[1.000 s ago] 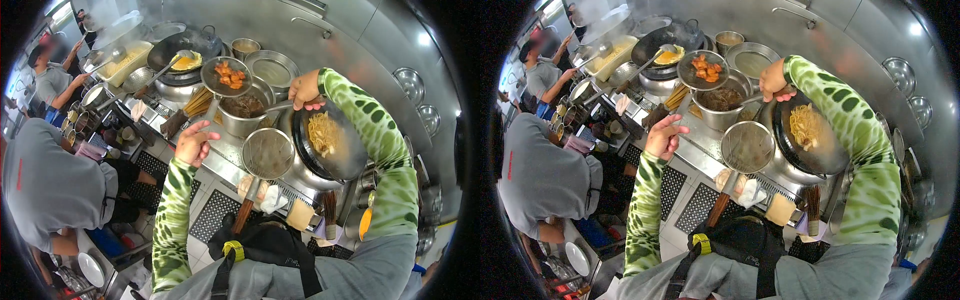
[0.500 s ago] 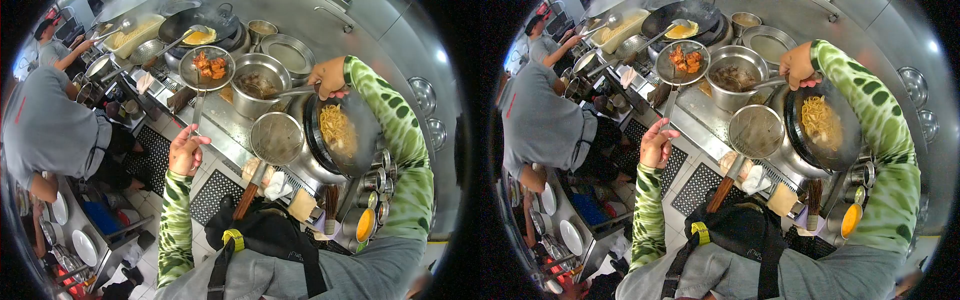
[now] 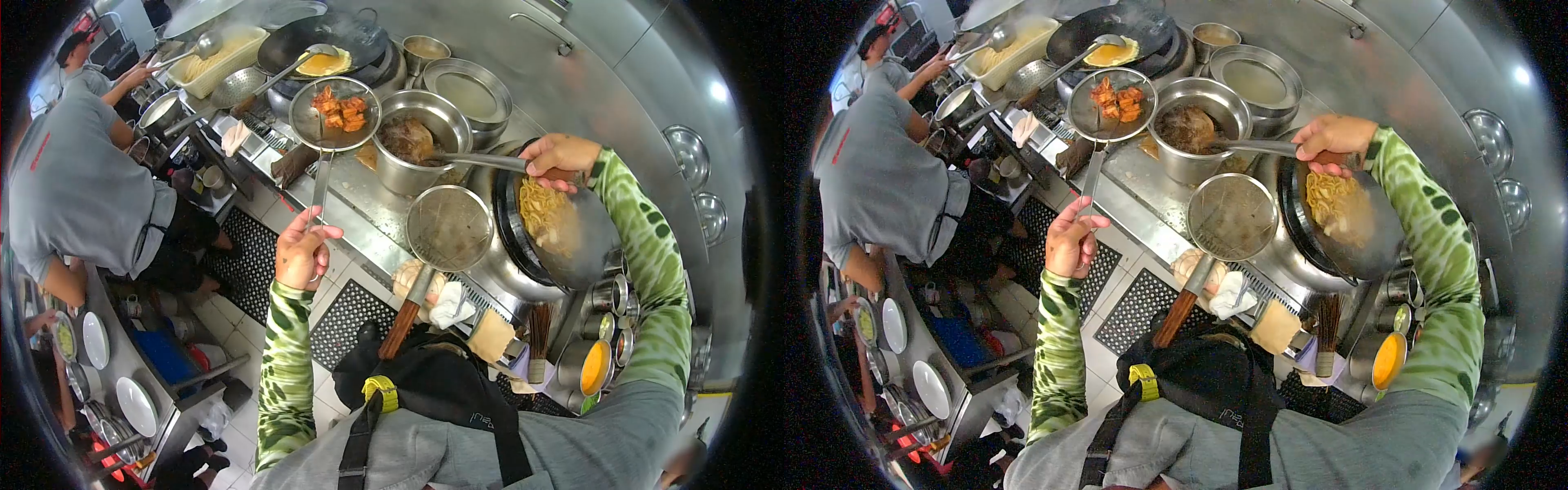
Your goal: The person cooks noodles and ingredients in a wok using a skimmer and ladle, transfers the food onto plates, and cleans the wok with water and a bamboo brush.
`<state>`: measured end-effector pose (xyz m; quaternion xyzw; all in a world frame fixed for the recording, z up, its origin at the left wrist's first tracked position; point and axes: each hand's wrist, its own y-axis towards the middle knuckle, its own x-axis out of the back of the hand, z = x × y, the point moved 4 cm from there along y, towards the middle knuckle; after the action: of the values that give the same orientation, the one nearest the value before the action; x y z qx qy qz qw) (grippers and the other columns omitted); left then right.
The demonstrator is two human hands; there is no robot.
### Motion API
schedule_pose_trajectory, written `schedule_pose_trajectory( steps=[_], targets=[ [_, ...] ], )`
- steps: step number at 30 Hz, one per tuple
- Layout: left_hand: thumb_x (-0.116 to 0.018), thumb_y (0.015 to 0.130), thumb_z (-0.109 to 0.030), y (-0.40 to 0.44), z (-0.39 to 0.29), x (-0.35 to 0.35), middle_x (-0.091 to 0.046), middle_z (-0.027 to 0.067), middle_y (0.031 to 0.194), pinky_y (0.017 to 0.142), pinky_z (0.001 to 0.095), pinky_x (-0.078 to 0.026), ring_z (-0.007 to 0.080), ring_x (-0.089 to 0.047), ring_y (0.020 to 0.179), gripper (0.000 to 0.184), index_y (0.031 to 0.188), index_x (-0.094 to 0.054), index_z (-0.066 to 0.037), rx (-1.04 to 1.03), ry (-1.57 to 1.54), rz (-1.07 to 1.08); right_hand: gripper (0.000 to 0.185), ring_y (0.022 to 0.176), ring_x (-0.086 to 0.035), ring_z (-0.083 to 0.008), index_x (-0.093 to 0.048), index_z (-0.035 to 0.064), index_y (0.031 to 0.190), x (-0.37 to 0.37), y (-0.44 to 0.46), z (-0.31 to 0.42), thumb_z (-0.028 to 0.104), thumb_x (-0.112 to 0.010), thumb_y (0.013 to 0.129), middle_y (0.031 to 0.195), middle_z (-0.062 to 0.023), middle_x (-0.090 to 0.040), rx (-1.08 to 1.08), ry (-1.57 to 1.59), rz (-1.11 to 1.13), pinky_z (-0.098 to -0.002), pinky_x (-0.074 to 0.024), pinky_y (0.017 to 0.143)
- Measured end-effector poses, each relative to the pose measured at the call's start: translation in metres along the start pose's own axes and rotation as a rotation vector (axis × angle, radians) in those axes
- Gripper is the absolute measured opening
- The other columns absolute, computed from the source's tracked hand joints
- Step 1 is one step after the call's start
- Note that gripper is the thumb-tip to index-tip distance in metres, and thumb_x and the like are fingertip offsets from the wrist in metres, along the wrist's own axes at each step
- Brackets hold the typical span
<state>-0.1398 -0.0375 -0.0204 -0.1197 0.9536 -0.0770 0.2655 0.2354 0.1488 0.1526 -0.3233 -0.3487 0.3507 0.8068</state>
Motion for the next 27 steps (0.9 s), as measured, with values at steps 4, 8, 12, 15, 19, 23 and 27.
schedule_pose_trajectory(
  steps=[4, 8, 12, 15, 19, 23, 27],
  targets=[
    [-0.047, 0.089, 0.001, 0.003, -0.005, -0.004, -0.067, 0.0197, 0.091, 0.033, 0.0208, -0.034, 0.0076, -0.043, 0.041, 0.047, 0.134, -0.037, 0.007, -0.006, 0.007, 0.019, 0.02, 0.041, -0.052, -0.0069, -0.059, 0.003, 0.107, -0.011, -0.018, -0.017, 0.014, -0.06, 0.09, 0.065, -0.0018, -0.059, 0.045, 0.152, -0.012, -0.0231, -0.0403, 0.032],
    [-0.052, 0.089, -0.003, 0.007, -0.007, -0.009, -0.068, 0.0154, 0.089, 0.033, 0.019, -0.032, 0.0054, -0.042, 0.041, 0.038, 0.126, -0.046, 0.002, -0.017, 0.005, 0.018, 0.028, 0.041, -0.052, -0.0073, -0.055, 0.0005, 0.114, -0.017, -0.025, -0.034, 0.014, -0.062, 0.09, 0.067, -0.0044, -0.059, 0.115, 0.284, 0.013, -0.0221, -0.0395, 0.032],
    [-0.051, 0.089, -0.001, 0.005, -0.011, -0.012, -0.068, 0.0152, 0.09, 0.034, 0.0185, -0.032, 0.0053, -0.042, 0.042, 0.037, 0.125, -0.047, 0.002, -0.029, -0.006, 0.035, 0.031, 0.041, -0.054, -0.0084, -0.053, 0.0001, 0.115, -0.023, -0.038, -0.047, 0.017, -0.062, 0.091, 0.068, -0.0049, -0.059, 0.138, 0.362, 0.082, -0.0225, -0.0407, 0.031],
    [-0.049, 0.089, 0.0, 0.004, -0.014, -0.013, -0.067, 0.0187, 0.09, 0.033, 0.0203, -0.033, 0.007, -0.043, 0.042, 0.042, 0.129, -0.042, 0.006, -0.032, 0.004, 0.011, 0.027, 0.041, -0.054, -0.0083, -0.054, 0.0007, 0.111, -0.033, -0.053, -0.053, 0.018, -0.062, 0.092, 0.069, -0.0045, -0.059, 0.159, 0.42, 0.075, -0.0223, -0.0408, 0.032],
    [-0.049, 0.089, 0.0, 0.001, -0.016, -0.015, -0.067, 0.0183, 0.09, 0.033, 0.0204, -0.033, 0.0069, -0.043, 0.043, 0.042, 0.13, -0.042, 0.005, -0.038, 0.019, 0.021, 0.02, 0.042, -0.054, -0.0089, -0.053, 0.0023, 0.105, -0.044, -0.058, -0.063, 0.016, -0.061, 0.093, 0.07, -0.0063, -0.059, 0.193, 0.487, 0.117, -0.0232, -0.04, 0.031],
    [-0.048, 0.089, -0.001, -0.004, -0.021, -0.018, -0.067, 0.0187, 0.089, 0.033, 0.0207, -0.033, 0.007, -0.042, 0.042, 0.042, 0.131, -0.041, 0.006, -0.04, 0.049, 0.019, 0.02, 0.042, -0.055, -0.0099, -0.052, 0.0026, 0.107, -0.051, -0.064, -0.071, 0.014, -0.06, 0.094, 0.07, -0.0076, -0.059, 0.196, 0.569, 0.097, -0.0243, -0.04, 0.03],
    [-0.048, 0.089, -0.001, -0.008, -0.023, -0.019, -0.067, 0.0191, 0.089, 0.033, 0.0208, -0.033, 0.0072, -0.043, 0.041, 0.044, 0.132, -0.039, 0.007, -0.04, 0.101, 0.015, 0.024, 0.042, -0.056, -0.0106, -0.049, 0.0028, 0.112, -0.057, -0.073, -0.072, 0.014, -0.06, 0.094, 0.071, -0.0079, -0.059, 0.179, 0.569, 0.068, -0.0245, -0.0407, 0.03]
  ],
)
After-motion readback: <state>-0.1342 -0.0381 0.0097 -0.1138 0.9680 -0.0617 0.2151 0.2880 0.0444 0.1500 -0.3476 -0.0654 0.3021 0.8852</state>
